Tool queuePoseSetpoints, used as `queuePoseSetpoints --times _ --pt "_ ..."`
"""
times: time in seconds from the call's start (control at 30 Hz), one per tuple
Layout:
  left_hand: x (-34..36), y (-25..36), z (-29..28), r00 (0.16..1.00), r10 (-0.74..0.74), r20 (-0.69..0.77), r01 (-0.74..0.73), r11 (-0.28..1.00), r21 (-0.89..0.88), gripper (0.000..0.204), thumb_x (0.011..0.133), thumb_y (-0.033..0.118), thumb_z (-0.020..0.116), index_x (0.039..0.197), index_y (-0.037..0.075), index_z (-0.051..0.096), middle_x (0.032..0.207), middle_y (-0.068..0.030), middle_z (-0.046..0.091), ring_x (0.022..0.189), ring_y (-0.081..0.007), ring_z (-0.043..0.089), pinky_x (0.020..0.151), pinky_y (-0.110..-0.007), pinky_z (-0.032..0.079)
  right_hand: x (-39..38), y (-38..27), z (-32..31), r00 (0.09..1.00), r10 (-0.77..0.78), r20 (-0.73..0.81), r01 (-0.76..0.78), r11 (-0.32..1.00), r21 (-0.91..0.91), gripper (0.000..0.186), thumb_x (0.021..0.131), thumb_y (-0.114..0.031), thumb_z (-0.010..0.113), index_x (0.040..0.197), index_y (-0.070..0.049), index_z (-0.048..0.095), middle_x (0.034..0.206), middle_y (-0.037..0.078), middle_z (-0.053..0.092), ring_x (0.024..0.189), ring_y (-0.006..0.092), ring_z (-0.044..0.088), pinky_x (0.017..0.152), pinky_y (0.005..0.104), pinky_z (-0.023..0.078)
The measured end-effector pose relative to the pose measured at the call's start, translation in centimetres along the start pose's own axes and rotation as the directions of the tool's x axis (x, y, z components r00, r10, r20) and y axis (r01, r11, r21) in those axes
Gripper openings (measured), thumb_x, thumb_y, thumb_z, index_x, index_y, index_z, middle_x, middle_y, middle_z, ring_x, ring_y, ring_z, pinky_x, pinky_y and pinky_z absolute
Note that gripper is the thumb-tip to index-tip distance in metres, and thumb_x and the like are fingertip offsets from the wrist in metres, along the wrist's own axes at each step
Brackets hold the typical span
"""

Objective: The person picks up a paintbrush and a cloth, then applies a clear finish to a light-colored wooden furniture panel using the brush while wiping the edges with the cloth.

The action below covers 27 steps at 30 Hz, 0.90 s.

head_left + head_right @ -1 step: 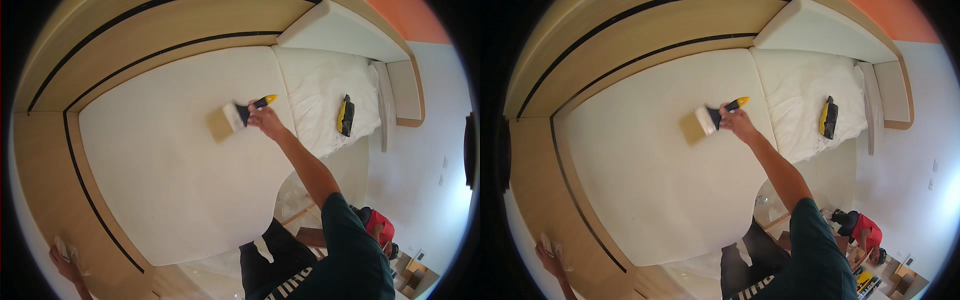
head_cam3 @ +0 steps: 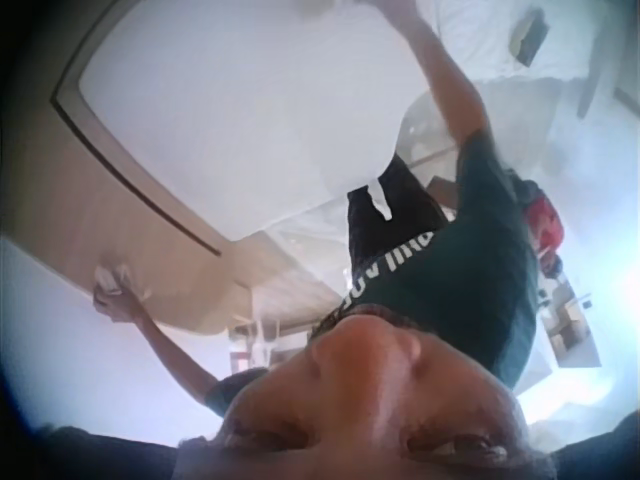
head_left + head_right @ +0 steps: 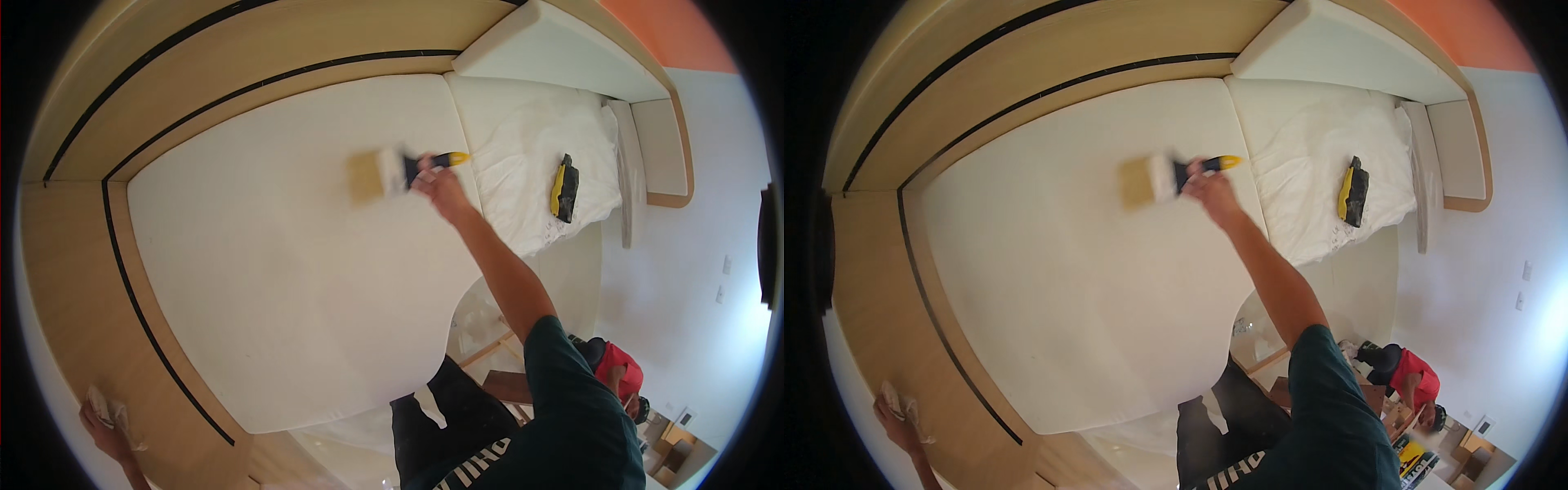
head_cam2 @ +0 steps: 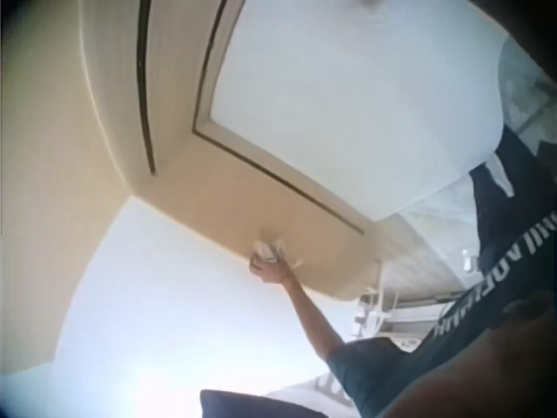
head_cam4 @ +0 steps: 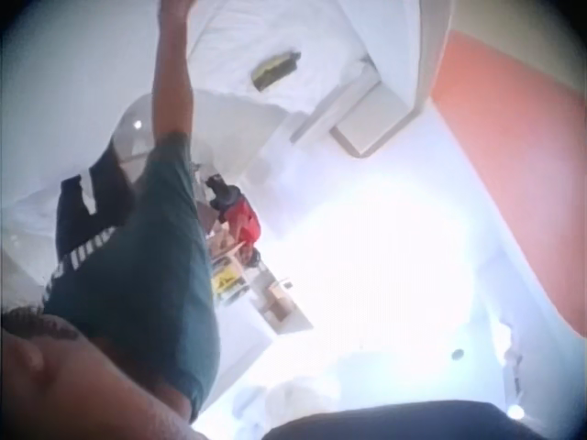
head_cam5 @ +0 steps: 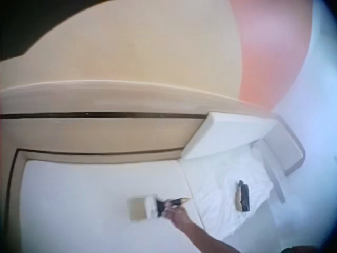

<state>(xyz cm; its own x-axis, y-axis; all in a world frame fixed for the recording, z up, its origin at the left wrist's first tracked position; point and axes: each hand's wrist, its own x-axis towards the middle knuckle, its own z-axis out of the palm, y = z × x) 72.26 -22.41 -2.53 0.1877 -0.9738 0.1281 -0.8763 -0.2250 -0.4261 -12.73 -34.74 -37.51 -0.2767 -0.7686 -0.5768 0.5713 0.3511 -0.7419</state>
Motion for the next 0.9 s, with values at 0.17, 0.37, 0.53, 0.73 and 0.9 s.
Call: queuePoseSetpoints --times 0.17,0.37,0.53,0.73,0.9 --pt "1.6 2.7 2.3 0.997 0.071 0.002 -0.07 0.993 -0.093 0.063 0.077 0.001 0.067 0.136 0.012 0.048 0.139 -0.0098 0.05 0.127 -0.0366 0.049 0.098 -0.046 0.049 8.8 -9.2 -8.6 0.705 -0.243 -0.666 0.583 0.734 0.349 0.027 0.095 -0.015 0.064 0.119 -0.01 0.052 0.113 0.013 0.062 0.105 0.0235 0.063 0.089 0.0399 0.057" --pt "1.3 3.3 1.5 0.996 0.088 -0.034 -0.091 0.991 -0.095 0.064 0.074 -0.003 0.069 0.134 0.011 0.049 0.134 -0.0109 0.051 0.125 -0.0373 0.05 0.097 -0.046 0.049 7.7 6.4 5.4 0.922 -0.315 0.225 0.32 0.947 0.017 0.025 0.092 -0.021 0.067 0.112 -0.009 0.058 0.105 0.002 0.063 0.091 0.0133 0.062 0.072 0.033 0.055" --pt "0.2 3.4 -0.4 0.996 0.091 0.005 -0.09 0.989 -0.119 0.064 0.072 -0.005 0.069 0.132 0.01 0.051 0.132 -0.0124 0.052 0.124 -0.0375 0.05 0.097 -0.046 0.049 -4.8 5.1 19.4 0.949 0.097 0.301 -0.029 0.974 -0.223 0.019 0.09 -0.023 0.071 0.103 -0.011 0.065 0.089 0.0 0.063 0.079 0.0114 0.064 0.068 0.0325 0.058" --pt "2.3 5.8 1.3 0.994 0.106 -0.029 -0.11 0.981 -0.161 0.065 0.07 -0.007 0.068 0.131 0.01 0.05 0.131 -0.0121 0.052 0.123 -0.0376 0.051 0.096 -0.046 0.05 11.9 -8.7 -6.4 0.853 -0.352 -0.385 0.502 0.755 0.422 0.024 0.099 -0.013 0.052 0.121 -0.004 0.051 0.115 0.011 0.061 0.105 0.0231 0.064 0.093 0.0385 0.057" --pt "2.7 6.5 2.3 0.993 0.095 -0.073 -0.103 0.987 -0.122 0.064 0.071 -0.007 0.067 0.13 0.01 0.05 0.131 -0.012 0.052 0.123 -0.0379 0.051 0.095 -0.047 0.051 17.4 -4.3 1.3 0.75 -0.578 -0.322 0.546 0.815 -0.194 0.023 0.091 -0.016 0.065 0.108 -0.001 0.063 0.107 0.008 0.062 0.093 0.0171 0.063 0.08 0.0301 0.058"
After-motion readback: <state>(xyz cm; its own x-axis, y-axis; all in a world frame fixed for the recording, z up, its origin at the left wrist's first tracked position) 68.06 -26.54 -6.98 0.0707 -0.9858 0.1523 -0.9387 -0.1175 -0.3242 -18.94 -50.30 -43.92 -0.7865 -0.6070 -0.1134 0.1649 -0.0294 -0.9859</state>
